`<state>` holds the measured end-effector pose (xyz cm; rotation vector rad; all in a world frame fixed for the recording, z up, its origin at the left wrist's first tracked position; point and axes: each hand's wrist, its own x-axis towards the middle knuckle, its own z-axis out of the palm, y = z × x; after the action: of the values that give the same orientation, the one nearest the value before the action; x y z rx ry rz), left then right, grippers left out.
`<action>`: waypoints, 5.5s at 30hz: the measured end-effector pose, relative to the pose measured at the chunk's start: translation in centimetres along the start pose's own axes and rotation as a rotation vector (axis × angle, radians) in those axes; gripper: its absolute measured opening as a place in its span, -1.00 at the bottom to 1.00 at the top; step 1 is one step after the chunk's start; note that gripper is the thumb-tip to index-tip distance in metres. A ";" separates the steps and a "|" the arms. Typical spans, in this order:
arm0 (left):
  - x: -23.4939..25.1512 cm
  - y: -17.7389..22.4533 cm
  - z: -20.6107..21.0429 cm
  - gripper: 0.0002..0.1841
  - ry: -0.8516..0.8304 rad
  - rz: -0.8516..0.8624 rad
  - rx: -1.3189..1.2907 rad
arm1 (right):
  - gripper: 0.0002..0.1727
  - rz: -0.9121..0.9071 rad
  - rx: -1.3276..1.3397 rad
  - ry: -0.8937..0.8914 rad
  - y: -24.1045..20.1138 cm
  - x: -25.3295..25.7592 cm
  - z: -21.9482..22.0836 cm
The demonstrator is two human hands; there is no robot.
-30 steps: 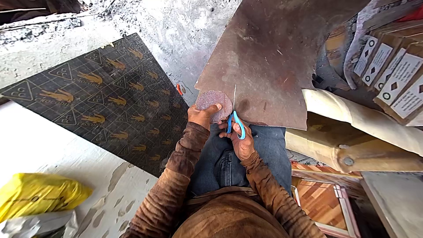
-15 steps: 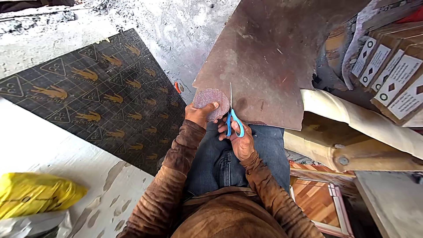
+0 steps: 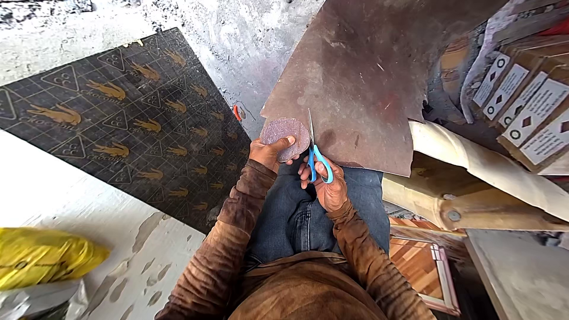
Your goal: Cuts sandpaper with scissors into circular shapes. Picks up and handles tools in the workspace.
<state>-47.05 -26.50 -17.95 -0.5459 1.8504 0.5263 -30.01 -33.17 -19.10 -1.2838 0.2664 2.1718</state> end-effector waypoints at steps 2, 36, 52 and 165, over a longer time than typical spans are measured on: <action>0.0 0.1 -0.3 -0.75 -0.014 -0.019 -0.005 | -0.55 0.055 -0.010 0.033 -0.4 0.1 0.1; 1.2 1.3 -1.7 -0.77 -0.035 -0.150 -0.090 | -0.63 0.083 -0.103 -0.116 -1.2 2.6 -1.4; 1.2 1.2 -2.2 -0.77 -0.048 -0.177 -0.088 | -0.65 0.167 -0.183 -0.253 -1.5 4.1 -4.1; -0.8 0.1 -6.6 -0.86 -0.285 -0.287 -0.362 | -0.55 0.415 -0.453 -0.531 -6.8 5.4 0.9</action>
<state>-51.76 -30.26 -15.07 -0.9129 1.3841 0.7085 -28.61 -25.23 -22.36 -0.8589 -0.2084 2.9562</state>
